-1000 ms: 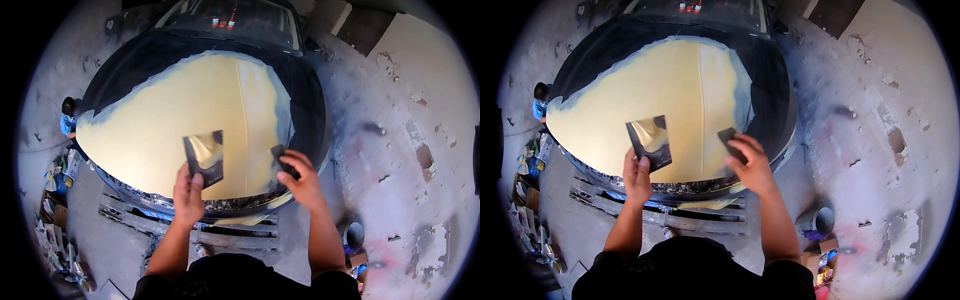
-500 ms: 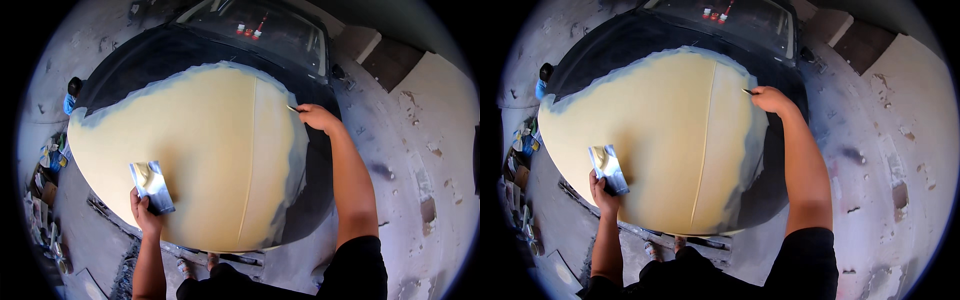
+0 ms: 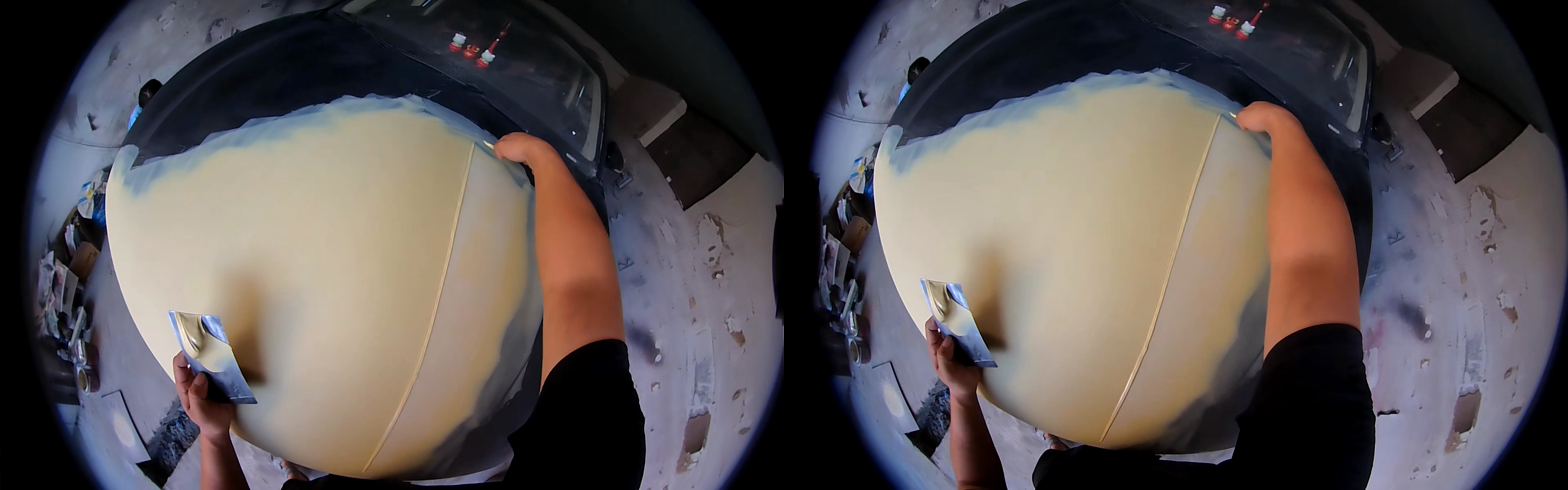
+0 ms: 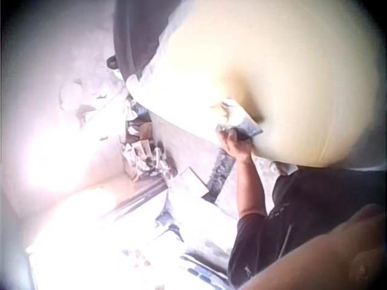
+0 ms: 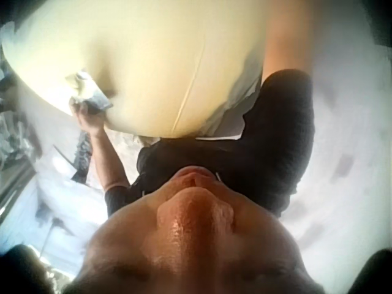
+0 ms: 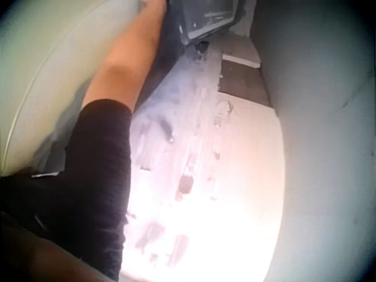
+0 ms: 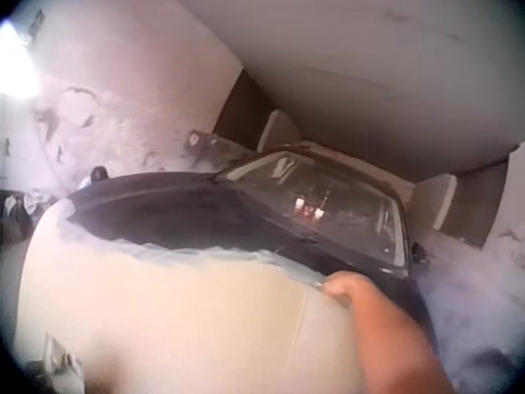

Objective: The person applies a beige body filler to the hood of a car using a putty knife and a smaller scraper. They spread the filler across the surface and smooth it out, working on different sections of the hood.

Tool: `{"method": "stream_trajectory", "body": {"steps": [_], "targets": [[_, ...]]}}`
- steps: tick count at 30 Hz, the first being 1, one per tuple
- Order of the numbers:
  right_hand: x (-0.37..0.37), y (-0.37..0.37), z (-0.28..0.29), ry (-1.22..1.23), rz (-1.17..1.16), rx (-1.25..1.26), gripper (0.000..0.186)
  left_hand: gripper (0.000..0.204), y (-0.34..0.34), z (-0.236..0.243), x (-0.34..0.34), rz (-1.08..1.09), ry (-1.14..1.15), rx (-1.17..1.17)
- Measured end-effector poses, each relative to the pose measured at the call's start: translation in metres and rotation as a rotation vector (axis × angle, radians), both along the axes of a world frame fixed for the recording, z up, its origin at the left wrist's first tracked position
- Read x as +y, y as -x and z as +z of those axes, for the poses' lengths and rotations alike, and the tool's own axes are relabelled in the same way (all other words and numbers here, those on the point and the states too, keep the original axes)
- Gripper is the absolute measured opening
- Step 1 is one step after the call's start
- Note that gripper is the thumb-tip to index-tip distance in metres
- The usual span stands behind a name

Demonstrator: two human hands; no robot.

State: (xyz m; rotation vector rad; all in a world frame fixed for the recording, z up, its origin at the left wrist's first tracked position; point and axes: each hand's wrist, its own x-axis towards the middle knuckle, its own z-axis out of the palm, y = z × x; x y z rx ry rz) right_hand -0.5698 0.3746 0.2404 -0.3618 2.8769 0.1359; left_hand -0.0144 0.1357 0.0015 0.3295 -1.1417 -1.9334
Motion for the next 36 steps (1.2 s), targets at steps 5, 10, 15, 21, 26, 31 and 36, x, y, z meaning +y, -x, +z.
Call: {"method": "stream_trajectory", "body": {"steps": [5, 10, 15, 21, 26, 31, 36], "targets": [[-0.025, -0.018, 0.004, 0.004, -0.065, -0.022, 0.047, 0.048, -0.006, -0.003, 0.002, 0.05, 0.0, -0.04], [-0.03, -0.019, 0.002, -0.01, -0.049, 0.0, 0.047, 0.049, -0.005, -0.005, -0.001, 0.034, 0.007, -0.031], [-0.034, -0.025, 0.002, -0.04, 0.008, -0.03, 0.048, 0.048, -0.005, -0.004, -0.002, 0.001, 0.008, -0.02], [-0.042, -0.058, 0.008, -0.012, -0.035, -0.105, 0.05, 0.048, -0.003, -0.001, 0.0, 0.009, -0.019, -0.026], [-0.024, -0.05, -0.011, 0.033, -0.071, -0.122, 0.044, 0.048, -0.004, -0.008, -0.005, -0.036, -0.008, 0.003], [-0.025, -0.092, -0.014, -0.003, -0.037, -0.164, 0.049, 0.047, -0.007, -0.011, -0.009, -0.071, -0.017, 0.015], [-0.02, -0.134, -0.015, -0.091, 0.046, -0.196, 0.049, 0.047, -0.004, -0.01, -0.013, -0.142, -0.036, 0.046]]}}
